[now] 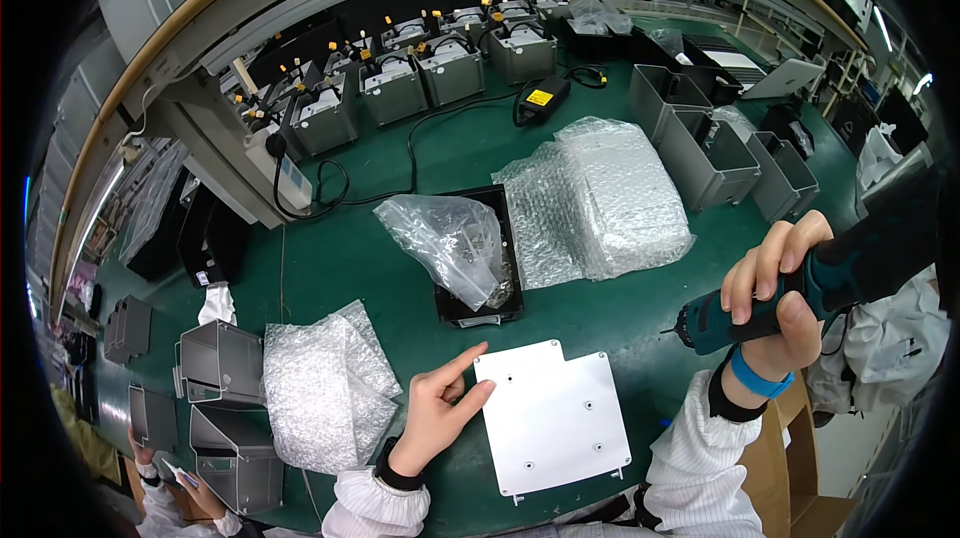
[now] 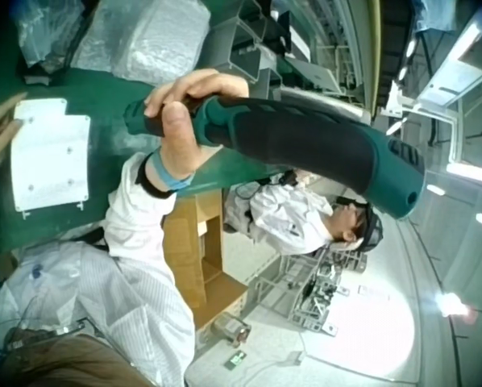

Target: Use an electric screwdriver to fasten a metal plate onto a metal component housing.

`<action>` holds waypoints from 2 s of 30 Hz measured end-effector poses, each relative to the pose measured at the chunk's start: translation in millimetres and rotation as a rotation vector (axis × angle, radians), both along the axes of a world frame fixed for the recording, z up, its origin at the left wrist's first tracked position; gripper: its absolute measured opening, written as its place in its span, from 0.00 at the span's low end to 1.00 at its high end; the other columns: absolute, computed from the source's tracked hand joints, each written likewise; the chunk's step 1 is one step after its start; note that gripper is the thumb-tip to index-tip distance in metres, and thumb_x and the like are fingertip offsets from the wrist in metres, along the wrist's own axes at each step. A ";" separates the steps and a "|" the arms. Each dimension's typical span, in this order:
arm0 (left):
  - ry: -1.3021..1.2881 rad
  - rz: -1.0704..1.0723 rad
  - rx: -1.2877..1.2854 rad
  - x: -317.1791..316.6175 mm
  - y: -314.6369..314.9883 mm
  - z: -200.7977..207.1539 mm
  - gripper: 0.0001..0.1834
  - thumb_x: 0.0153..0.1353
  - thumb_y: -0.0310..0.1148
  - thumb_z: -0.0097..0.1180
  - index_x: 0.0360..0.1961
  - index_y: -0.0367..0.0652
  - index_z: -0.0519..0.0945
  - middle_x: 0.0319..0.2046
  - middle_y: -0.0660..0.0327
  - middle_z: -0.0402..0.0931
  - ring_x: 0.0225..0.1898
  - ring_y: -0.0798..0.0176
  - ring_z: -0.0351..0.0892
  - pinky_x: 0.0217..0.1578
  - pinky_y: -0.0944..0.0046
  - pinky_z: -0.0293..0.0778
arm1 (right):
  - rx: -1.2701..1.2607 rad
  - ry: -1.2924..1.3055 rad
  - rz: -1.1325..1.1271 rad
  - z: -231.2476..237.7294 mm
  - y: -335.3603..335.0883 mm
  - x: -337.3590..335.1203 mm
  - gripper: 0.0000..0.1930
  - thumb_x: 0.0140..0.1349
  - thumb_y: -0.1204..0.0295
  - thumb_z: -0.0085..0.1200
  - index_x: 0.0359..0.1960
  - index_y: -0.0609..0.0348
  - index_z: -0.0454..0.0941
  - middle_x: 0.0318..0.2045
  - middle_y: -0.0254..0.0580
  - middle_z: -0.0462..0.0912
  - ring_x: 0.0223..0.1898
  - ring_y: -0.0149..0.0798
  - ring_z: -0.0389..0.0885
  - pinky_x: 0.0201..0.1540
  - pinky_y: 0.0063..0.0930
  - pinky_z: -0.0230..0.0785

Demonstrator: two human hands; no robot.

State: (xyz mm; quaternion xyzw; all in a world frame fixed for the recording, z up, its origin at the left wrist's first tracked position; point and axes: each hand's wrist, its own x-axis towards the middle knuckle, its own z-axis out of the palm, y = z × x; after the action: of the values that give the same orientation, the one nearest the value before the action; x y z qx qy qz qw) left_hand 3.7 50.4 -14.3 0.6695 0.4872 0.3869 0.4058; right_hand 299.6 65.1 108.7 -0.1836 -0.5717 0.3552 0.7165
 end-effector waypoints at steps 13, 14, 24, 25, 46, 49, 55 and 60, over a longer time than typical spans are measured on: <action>0.017 0.008 0.013 -0.8 -0.3 -4.7 0.24 0.50 0.26 0.59 0.52 0.40 0.74 0.13 0.71 0.46 0.15 0.77 0.44 0.17 0.72 0.44 | 0.013 -0.007 0.012 0.1 1.0 -0.4 0.19 0.49 0.70 0.61 0.33 0.60 0.60 0.22 0.40 0.69 0.17 0.34 0.75 0.24 0.27 0.72; 0.017 0.008 0.012 -0.8 -0.6 -4.9 0.24 0.50 0.26 0.59 0.52 0.40 0.74 0.13 0.71 0.46 0.15 0.77 0.44 0.17 0.72 0.44 | 0.012 -0.009 0.011 0.4 0.8 -0.4 0.19 0.49 0.70 0.61 0.33 0.60 0.60 0.22 0.40 0.69 0.17 0.34 0.75 0.24 0.27 0.72; 0.020 0.013 0.009 0.3 -1.0 -4.2 0.24 0.51 0.26 0.59 0.51 0.40 0.74 0.13 0.71 0.46 0.15 0.77 0.45 0.17 0.72 0.45 | 0.012 0.000 0.014 -1.1 2.2 -0.6 0.20 0.49 0.70 0.61 0.33 0.60 0.60 0.22 0.40 0.70 0.17 0.34 0.75 0.24 0.26 0.73; 0.017 0.016 0.012 0.4 -1.7 -3.7 0.23 0.51 0.26 0.59 0.51 0.40 0.74 0.13 0.71 0.46 0.15 0.77 0.45 0.17 0.72 0.45 | 0.014 -0.004 0.011 0.7 0.8 -1.5 0.20 0.49 0.70 0.61 0.33 0.60 0.60 0.22 0.40 0.70 0.17 0.34 0.75 0.24 0.26 0.73; -0.005 0.053 0.000 2.4 -1.7 -4.0 0.23 0.49 0.23 0.58 0.50 0.38 0.75 0.12 0.71 0.49 0.15 0.77 0.47 0.18 0.74 0.46 | -0.006 0.051 0.037 -0.2 2.3 -2.4 0.15 0.44 0.79 0.56 0.31 0.62 0.62 0.22 0.42 0.71 0.19 0.31 0.74 0.25 0.22 0.70; 0.009 0.055 0.011 3.1 -1.7 -2.8 0.23 0.49 0.23 0.58 0.49 0.37 0.75 0.12 0.71 0.50 0.15 0.77 0.47 0.17 0.74 0.46 | 0.022 0.040 0.035 -1.1 3.6 -0.9 0.15 0.43 0.80 0.56 0.31 0.61 0.63 0.21 0.42 0.71 0.19 0.31 0.74 0.24 0.22 0.70; 0.003 0.059 0.002 2.6 -2.1 -5.2 0.23 0.49 0.24 0.58 0.49 0.37 0.75 0.12 0.71 0.50 0.15 0.77 0.48 0.17 0.74 0.46 | 0.019 0.039 0.027 -0.7 3.4 -0.1 0.15 0.43 0.80 0.56 0.31 0.62 0.63 0.21 0.41 0.71 0.19 0.31 0.74 0.24 0.21 0.70; 0.007 0.056 0.004 2.3 -1.7 -3.9 0.23 0.49 0.23 0.57 0.50 0.37 0.75 0.12 0.71 0.50 0.15 0.77 0.48 0.17 0.74 0.46 | 0.026 0.050 0.019 -1.3 3.5 -1.9 0.15 0.44 0.79 0.57 0.31 0.62 0.63 0.21 0.41 0.71 0.19 0.31 0.74 0.23 0.22 0.70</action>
State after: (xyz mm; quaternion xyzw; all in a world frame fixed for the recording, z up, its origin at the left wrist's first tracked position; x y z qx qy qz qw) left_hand 6.0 48.6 -18.2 0.6576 0.5066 0.3968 0.3918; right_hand 297.7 68.6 107.4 -0.1599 -0.5599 0.3590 0.7294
